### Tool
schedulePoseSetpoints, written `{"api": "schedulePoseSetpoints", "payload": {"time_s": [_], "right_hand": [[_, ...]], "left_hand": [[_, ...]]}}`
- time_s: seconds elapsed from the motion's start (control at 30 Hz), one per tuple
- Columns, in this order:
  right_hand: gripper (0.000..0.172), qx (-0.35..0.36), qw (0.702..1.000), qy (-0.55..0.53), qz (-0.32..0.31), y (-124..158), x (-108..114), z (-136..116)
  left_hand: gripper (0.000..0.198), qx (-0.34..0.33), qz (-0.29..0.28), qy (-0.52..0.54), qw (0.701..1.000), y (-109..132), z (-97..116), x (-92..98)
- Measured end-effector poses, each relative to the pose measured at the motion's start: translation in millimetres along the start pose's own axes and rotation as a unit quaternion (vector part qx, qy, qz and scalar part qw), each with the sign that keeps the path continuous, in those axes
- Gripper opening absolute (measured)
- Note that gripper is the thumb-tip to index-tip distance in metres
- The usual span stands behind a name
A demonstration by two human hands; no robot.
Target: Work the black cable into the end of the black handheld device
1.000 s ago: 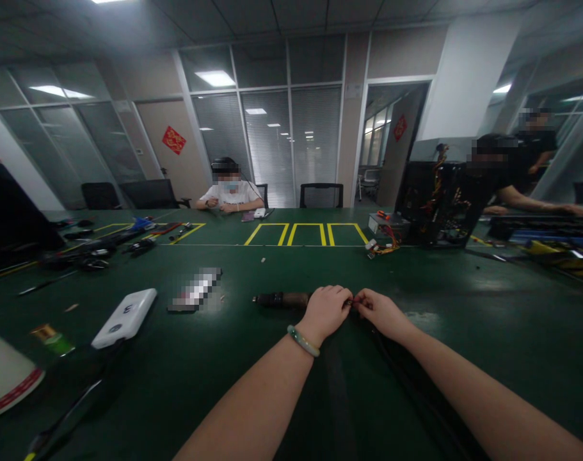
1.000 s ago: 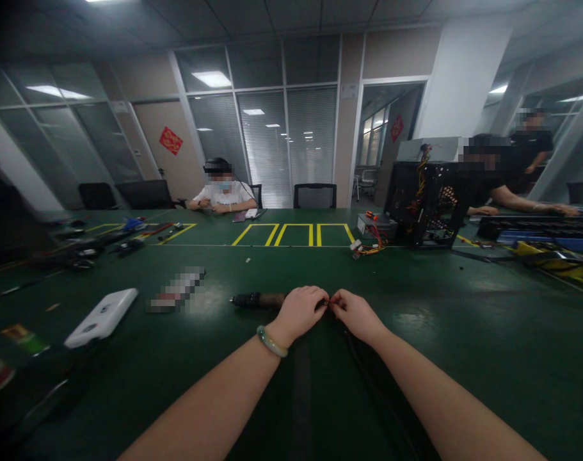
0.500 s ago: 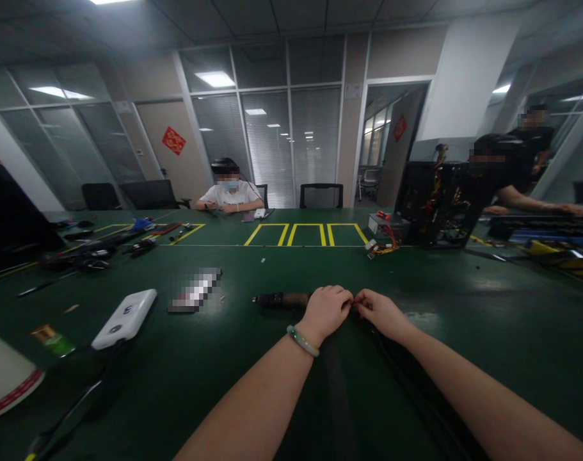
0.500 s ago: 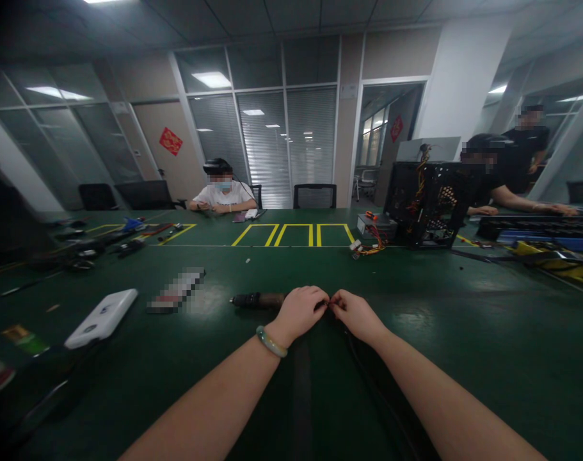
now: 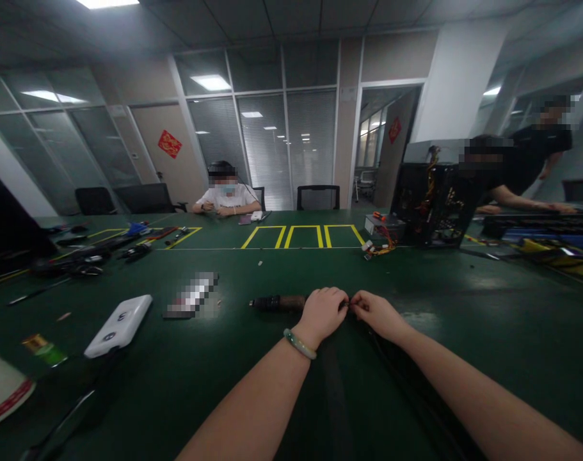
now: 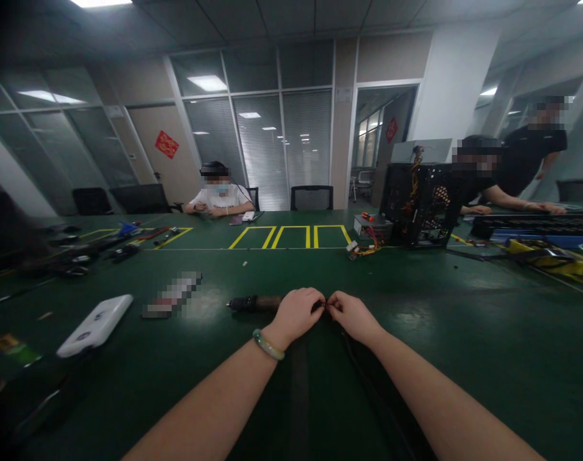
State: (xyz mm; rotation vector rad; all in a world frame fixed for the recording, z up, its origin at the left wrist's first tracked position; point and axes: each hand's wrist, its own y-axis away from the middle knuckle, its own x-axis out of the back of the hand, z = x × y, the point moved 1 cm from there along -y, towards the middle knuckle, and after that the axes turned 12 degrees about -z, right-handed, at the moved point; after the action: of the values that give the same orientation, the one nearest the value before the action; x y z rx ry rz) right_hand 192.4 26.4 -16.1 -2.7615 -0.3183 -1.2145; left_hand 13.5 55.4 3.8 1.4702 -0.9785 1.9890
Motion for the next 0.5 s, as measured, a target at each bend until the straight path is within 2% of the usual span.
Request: {"api": "schedulePoseSetpoints", "payload": {"time_s": [0.5], "right_hand": [[0.013,0.001,1.000,-0.007,-0.007,-1.1,-0.5,4.5]], "left_hand": [[0.012,0.005,-0.021,-0.002,1.000,0.5,2.5,3.8]]}}
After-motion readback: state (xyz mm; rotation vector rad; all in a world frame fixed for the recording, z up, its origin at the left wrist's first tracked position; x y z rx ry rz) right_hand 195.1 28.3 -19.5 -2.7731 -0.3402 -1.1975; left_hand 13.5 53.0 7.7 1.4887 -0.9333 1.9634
